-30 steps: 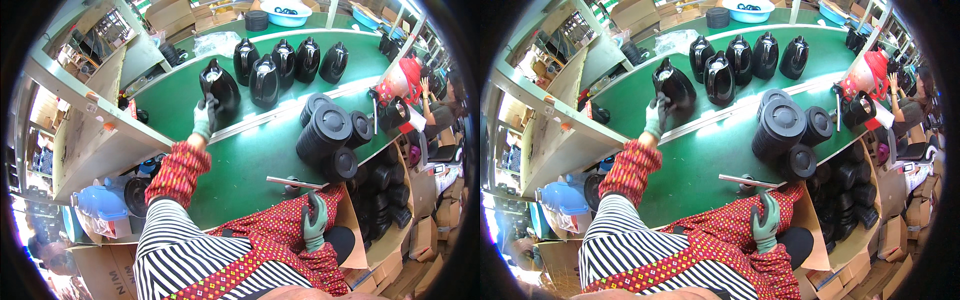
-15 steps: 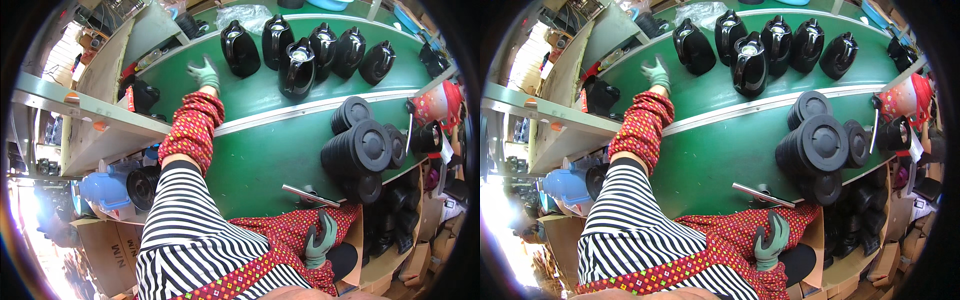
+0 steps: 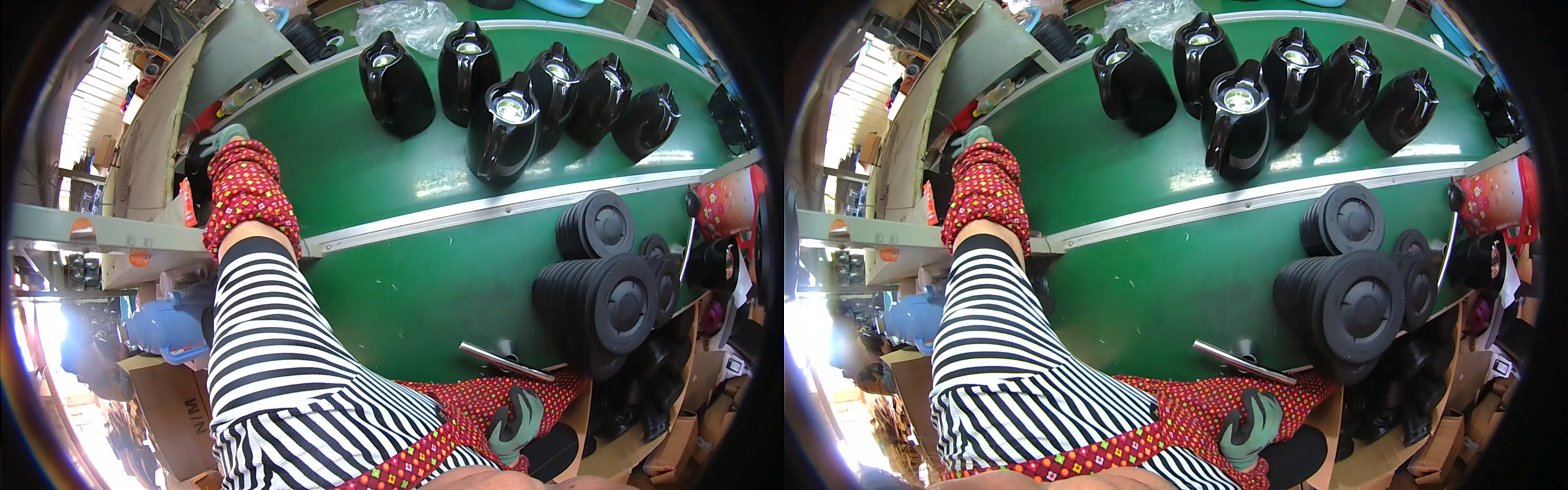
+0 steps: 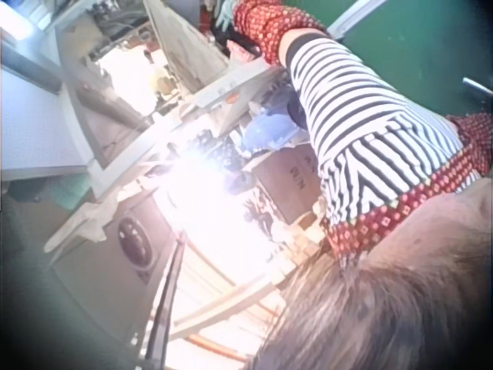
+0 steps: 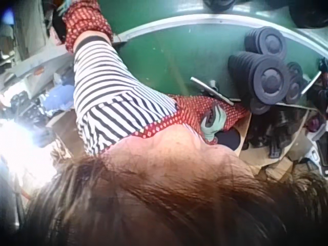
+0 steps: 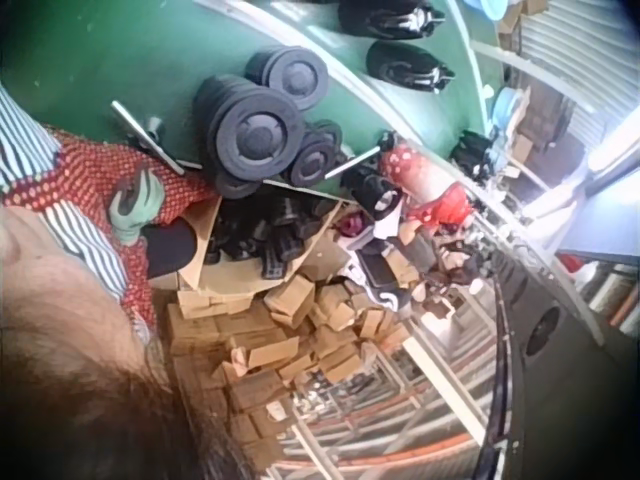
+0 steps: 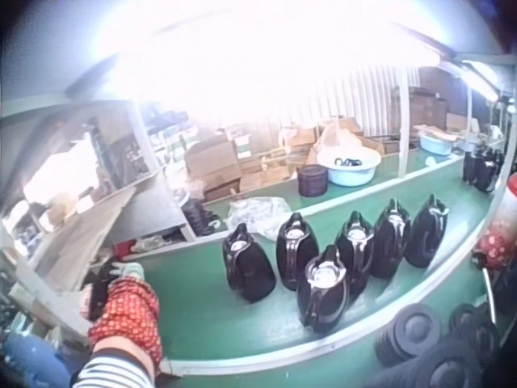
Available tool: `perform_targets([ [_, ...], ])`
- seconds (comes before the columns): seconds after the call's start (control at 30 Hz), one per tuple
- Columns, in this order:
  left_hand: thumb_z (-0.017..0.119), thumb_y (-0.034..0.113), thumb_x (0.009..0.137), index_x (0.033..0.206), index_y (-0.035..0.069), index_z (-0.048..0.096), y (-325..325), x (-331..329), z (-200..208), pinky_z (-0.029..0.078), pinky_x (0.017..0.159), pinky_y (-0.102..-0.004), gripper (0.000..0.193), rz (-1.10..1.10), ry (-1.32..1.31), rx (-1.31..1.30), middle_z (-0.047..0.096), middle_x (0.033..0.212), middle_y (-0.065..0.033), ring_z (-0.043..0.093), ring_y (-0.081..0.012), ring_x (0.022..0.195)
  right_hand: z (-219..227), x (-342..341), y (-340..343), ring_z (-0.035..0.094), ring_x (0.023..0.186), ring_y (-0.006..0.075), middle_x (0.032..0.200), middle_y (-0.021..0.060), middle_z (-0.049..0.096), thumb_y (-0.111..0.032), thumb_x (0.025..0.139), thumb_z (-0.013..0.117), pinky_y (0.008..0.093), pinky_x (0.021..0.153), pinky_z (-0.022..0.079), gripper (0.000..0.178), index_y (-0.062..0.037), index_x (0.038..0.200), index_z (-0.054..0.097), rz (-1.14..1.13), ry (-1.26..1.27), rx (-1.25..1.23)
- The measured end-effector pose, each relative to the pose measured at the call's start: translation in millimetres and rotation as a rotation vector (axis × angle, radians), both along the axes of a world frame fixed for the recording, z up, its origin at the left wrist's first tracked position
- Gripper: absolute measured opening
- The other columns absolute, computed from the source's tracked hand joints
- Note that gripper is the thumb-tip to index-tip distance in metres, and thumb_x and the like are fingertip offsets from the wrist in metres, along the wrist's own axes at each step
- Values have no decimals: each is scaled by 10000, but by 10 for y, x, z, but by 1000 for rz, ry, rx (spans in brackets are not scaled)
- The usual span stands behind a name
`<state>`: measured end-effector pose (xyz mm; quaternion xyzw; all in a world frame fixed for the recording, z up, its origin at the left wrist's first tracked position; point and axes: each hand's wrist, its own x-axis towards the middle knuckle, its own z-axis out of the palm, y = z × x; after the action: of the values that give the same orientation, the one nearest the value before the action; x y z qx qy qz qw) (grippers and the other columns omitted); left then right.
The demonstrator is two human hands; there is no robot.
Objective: The person picks up black kettle bodies and lids from a cardboard box, attaches the lids to the bodies, and places the assembled kettles on a green workbench. The person repeats this process for several units throughout the clip.
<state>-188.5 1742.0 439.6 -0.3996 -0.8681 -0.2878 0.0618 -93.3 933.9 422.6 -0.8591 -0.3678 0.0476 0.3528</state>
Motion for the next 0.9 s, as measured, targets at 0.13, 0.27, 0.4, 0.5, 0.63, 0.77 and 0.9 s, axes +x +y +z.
perform_targets([
  [0.13,718,293,937,1556,58,365,82,-105,-38,501,1079,-523,750,2,33,-95,316,1610,-202,671,-392,1245,-94,24,-51,648,1101,430,1212,191,702,-147,861,693,572,1023,503,418,23,1244,693,52,-14,-2],
  [0.27,716,241,938,1490,75,466,53,-160,-66,475,1101,-510,628,-50,73,-180,418,1539,-169,667,-374,1245,-206,22,-136,650,1098,426,1209,192,702,-150,864,695,571,1022,505,416,24,1242,692,85,-4,23],
  [0.4,714,189,939,1424,92,567,2,-165,-90,448,1123,-497,516,-155,188,-339,519,1468,-136,662,-355,1244,-124,56,-108,653,1097,419,1205,190,703,-152,867,699,573,1021,505,403,21,1231,694,91,-6,85],
  [0.5,688,135,972,1356,160,695,-705,496,185,375,1149,-501,385,-292,619,-666,540,1457,-11,572,-307,1329,-29,25,-31,657,1071,412,1177,187,708,-175,865,720,556,1009,513,406,7,1228,703,50,-30,93],
  [0.63,734,225,926,1285,152,684,-1383,648,192,552,996,-472,370,-527,-175,152,454,1502,-260,679,-376,1158,26,55,24,661,1089,411,1194,194,717,-168,858,735,508,995,518,407,-7,1231,715,62,-26,150],
  [0.77,779,218,883,1376,99,644,-1982,773,148,514,1067,-478,524,-894,-78,300,498,1447,-281,610,-446,1251,126,138,36,664,1133,385,1358,212,648,-159,854,796,481,1022,519,617,5,1418,610,70,77,185],
  [0.9,806,165,844,1300,65,670,-3018,667,440,518,1031,-495,486,-1285,-66,376,571,1326,-284,615,-463,1190,500,188,243,707,1121,258,1493,242,507,-162,910,815,353,942,569,809,-6,1591,406,89,433,408],
])
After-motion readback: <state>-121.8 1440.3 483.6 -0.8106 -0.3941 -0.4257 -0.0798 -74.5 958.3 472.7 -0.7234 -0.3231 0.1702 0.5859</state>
